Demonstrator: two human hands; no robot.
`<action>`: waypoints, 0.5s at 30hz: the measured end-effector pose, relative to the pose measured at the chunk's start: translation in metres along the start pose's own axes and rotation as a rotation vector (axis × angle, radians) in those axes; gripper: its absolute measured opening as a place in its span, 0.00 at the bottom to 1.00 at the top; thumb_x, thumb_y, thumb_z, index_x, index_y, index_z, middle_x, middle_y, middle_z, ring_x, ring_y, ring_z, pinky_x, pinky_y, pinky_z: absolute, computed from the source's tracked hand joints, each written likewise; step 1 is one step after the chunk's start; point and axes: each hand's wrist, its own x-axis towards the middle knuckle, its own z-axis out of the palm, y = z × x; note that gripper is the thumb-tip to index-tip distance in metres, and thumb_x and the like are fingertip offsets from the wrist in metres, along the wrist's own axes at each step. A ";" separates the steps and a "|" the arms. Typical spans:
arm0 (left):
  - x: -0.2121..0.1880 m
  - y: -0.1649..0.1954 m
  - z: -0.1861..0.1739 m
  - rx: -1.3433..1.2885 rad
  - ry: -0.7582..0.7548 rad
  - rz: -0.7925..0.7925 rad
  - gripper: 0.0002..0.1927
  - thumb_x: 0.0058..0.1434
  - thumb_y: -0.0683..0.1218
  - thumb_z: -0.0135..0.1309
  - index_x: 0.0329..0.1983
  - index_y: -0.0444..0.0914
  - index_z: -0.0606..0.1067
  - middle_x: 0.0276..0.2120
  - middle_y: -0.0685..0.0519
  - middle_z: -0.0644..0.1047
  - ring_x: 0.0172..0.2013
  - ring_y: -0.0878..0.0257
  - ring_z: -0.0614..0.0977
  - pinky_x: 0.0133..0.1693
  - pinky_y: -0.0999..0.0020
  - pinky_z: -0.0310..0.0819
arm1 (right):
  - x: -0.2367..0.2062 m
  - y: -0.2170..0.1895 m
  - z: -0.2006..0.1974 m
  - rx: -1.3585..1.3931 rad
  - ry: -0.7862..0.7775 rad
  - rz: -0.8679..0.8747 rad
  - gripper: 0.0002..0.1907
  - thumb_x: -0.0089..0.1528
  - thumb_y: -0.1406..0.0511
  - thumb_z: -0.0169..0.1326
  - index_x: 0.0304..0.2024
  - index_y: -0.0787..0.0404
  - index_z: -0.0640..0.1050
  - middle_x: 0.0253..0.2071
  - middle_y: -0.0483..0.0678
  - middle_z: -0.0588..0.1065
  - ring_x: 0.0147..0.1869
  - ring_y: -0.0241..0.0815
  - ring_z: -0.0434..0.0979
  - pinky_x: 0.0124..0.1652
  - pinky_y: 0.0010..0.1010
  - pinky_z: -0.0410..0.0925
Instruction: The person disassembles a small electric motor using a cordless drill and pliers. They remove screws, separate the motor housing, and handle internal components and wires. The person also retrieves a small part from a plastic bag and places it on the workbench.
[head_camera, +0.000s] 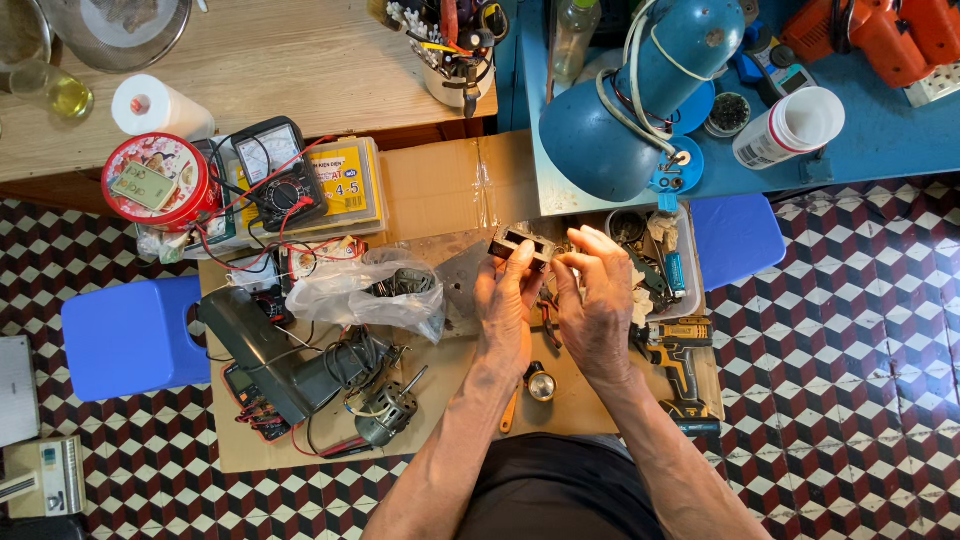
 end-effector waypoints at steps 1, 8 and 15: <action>0.000 0.001 -0.001 -0.006 0.006 0.012 0.22 0.57 0.49 0.63 0.52 0.39 0.72 0.44 0.56 0.75 0.46 0.66 0.79 0.48 0.69 0.80 | -0.002 0.003 -0.002 0.001 -0.006 0.013 0.06 0.64 0.74 0.60 0.42 0.67 0.76 0.55 0.56 0.75 0.64 0.55 0.73 0.63 0.43 0.66; -0.001 0.014 -0.015 -0.014 -0.083 -0.042 0.21 0.58 0.49 0.63 0.53 0.39 0.75 0.45 0.53 0.78 0.46 0.64 0.81 0.49 0.69 0.80 | -0.023 0.052 -0.026 -0.052 -0.034 0.161 0.04 0.70 0.70 0.54 0.41 0.66 0.75 0.44 0.54 0.75 0.50 0.48 0.75 0.51 0.38 0.70; -0.004 0.029 -0.027 0.004 -0.149 -0.057 0.18 0.60 0.48 0.62 0.52 0.39 0.76 0.44 0.52 0.78 0.46 0.63 0.82 0.50 0.67 0.80 | -0.050 0.124 -0.057 -0.255 0.021 0.363 0.07 0.72 0.67 0.56 0.41 0.65 0.75 0.41 0.51 0.75 0.45 0.43 0.75 0.47 0.37 0.70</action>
